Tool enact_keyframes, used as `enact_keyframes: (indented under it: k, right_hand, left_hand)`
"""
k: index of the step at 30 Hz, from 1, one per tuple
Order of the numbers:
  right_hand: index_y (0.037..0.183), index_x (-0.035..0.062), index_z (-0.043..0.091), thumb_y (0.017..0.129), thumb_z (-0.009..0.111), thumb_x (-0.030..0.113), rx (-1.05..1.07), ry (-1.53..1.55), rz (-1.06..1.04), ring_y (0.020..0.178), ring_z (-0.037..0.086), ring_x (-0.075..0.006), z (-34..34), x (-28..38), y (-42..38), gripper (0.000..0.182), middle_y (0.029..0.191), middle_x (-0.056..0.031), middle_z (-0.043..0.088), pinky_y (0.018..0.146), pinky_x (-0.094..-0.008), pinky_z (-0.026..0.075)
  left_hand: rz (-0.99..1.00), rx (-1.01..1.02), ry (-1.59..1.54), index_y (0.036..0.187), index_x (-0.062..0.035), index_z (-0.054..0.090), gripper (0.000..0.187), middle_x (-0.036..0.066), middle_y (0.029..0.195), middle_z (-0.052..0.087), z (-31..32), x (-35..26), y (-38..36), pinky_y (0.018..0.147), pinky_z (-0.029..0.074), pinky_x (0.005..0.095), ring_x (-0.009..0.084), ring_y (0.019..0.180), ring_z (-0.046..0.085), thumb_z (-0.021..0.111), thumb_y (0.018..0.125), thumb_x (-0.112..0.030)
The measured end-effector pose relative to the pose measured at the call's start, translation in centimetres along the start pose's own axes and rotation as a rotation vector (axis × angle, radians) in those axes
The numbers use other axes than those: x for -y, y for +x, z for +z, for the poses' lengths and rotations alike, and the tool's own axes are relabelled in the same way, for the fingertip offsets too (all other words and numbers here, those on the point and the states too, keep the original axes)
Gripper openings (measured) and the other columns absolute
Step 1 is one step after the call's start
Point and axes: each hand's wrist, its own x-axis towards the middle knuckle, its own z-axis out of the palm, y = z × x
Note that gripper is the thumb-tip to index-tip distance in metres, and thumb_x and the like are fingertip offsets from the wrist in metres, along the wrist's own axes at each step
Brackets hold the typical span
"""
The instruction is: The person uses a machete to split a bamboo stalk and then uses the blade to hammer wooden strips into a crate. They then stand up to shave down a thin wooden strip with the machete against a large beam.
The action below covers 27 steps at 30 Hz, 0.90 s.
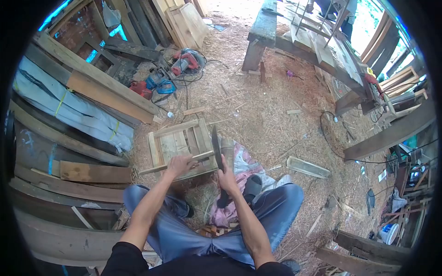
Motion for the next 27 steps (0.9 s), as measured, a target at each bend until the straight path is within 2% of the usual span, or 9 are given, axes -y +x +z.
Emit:
enact_keyframes:
  k: [4, 10, 13, 17, 19, 20, 21, 23, 27]
  right_hand:
    - [0.156, 0.0234, 0.019, 0.094, 0.039, 0.003, -0.120, 0.360, 0.020, 0.042, 0.044, -0.0076, -1.3, 6.5, -0.8, 0.068, 0.059, 0.0008, 0.046, 0.039, -0.0239, 0.039]
    - [0.153, 0.0129, 0.025, 0.094, 0.052, 0.012, -0.612, -0.158, -0.466, 0.054, 0.059, -0.0241, -1.8, 12.2, -1.8, 0.065, 0.074, -0.0183, 0.061, 0.054, -0.0365, 0.049]
    - [0.154, 0.0184, 0.023, 0.090, 0.057, 0.011, -0.141, -0.511, -0.184, 0.062, 0.065, -0.0350, 1.8, 1.0, -2.3, 0.073, 0.091, -0.0287, 0.065, 0.060, -0.0447, 0.051]
    - [0.154, 0.0254, 0.022, 0.088, 0.056, 0.011, -0.090, -0.391, -0.081, 0.069, 0.067, -0.0407, 1.1, 0.2, -2.3, 0.076, 0.106, -0.0326, 0.063, 0.065, -0.0504, 0.051]
    - [0.154, 0.0317, 0.022, 0.089, 0.053, 0.011, -0.003, -0.102, 0.014, 0.059, 0.064, -0.0336, 0.2, -1.6, -0.8, 0.075, 0.095, -0.0273, 0.067, 0.058, -0.0457, 0.051]
    - [0.154, 0.0375, 0.017, 0.094, 0.045, 0.008, 0.130, 0.242, 0.161, 0.046, 0.048, -0.0140, -0.6, -2.3, -0.3, 0.073, 0.066, -0.0042, 0.053, 0.044, -0.0297, 0.045]
    - [0.154, 0.0375, 0.017, 0.094, 0.045, 0.008, 0.128, 0.237, 0.144, 0.046, 0.048, -0.0140, -1.6, -2.0, -0.1, 0.073, 0.066, -0.0042, 0.053, 0.044, -0.0297, 0.045]
    - [0.154, 0.0406, 0.015, 0.095, 0.042, 0.009, 0.313, 1.066, 0.496, 0.046, 0.044, -0.0113, -2.9, -0.4, -0.8, 0.072, 0.066, -0.0031, 0.048, 0.043, -0.0263, 0.042]
    - [0.153, 0.0410, 0.016, 0.097, 0.041, 0.009, 0.093, 0.725, 0.286, 0.046, 0.044, -0.0116, -3.2, 4.5, -2.2, 0.070, 0.070, -0.0041, 0.049, 0.041, -0.0269, 0.042]
  left_hand:
    - [-0.035, 0.046, 0.064, 0.090, -0.0124, 0.061, 0.038, 0.017, 0.072, 0.066, -1.0, -0.8, 0.3, 0.060, 0.051, 0.0511, 0.0399, 0.071, 0.066, 0.058, 0.090, -0.050]
    - [-0.050, 0.070, -0.003, 0.087, -0.0122, 0.059, 0.037, 0.017, 0.070, 0.065, -1.1, -0.8, 0.2, 0.057, 0.050, 0.0517, 0.0400, 0.070, 0.065, 0.058, 0.090, -0.049]
    - [-0.025, 0.038, 0.037, 0.086, -0.0120, 0.058, 0.038, 0.017, 0.064, 0.063, 1.1, 0.1, 0.2, 0.056, 0.050, 0.0518, 0.0403, 0.067, 0.065, 0.059, 0.090, -0.050]
    - [0.015, 0.011, 0.062, 0.090, -0.0115, 0.059, 0.040, 0.019, 0.073, 0.066, 1.3, 1.0, 0.0, 0.059, 0.051, 0.0516, 0.0405, 0.073, 0.066, 0.061, 0.086, -0.052]
    - [-0.038, 0.056, 0.020, 0.090, -0.0108, 0.059, 0.042, 0.018, 0.078, 0.067, 0.5, 0.7, 0.9, 0.061, 0.052, 0.0518, 0.0403, 0.077, 0.066, 0.061, 0.086, -0.053]
    - [0.009, 0.010, -0.033, 0.093, -0.0102, 0.058, 0.041, 0.017, 0.080, 0.068, -0.1, 0.4, 0.7, 0.064, 0.052, 0.0512, 0.0398, 0.079, 0.066, 0.065, 0.084, -0.049]
    - [0.015, -0.006, -0.028, 0.093, -0.0102, 0.058, 0.041, 0.017, 0.080, 0.068, -0.7, -0.2, 0.7, 0.064, 0.052, 0.0512, 0.0398, 0.079, 0.066, 0.065, 0.084, -0.049]
    - [0.042, -0.051, -0.028, 0.097, -0.0093, 0.055, 0.040, 0.017, 0.084, 0.068, -1.8, -1.3, -0.2, 0.067, 0.052, 0.0499, 0.0397, 0.082, 0.067, 0.070, 0.082, -0.043]
    - [0.198, -0.127, -0.063, 0.103, -0.0104, 0.056, 0.036, 0.013, 0.084, 0.063, 0.7, 1.4, -0.2, 0.068, 0.051, 0.0488, 0.0364, 0.083, 0.065, 0.072, 0.077, -0.029]
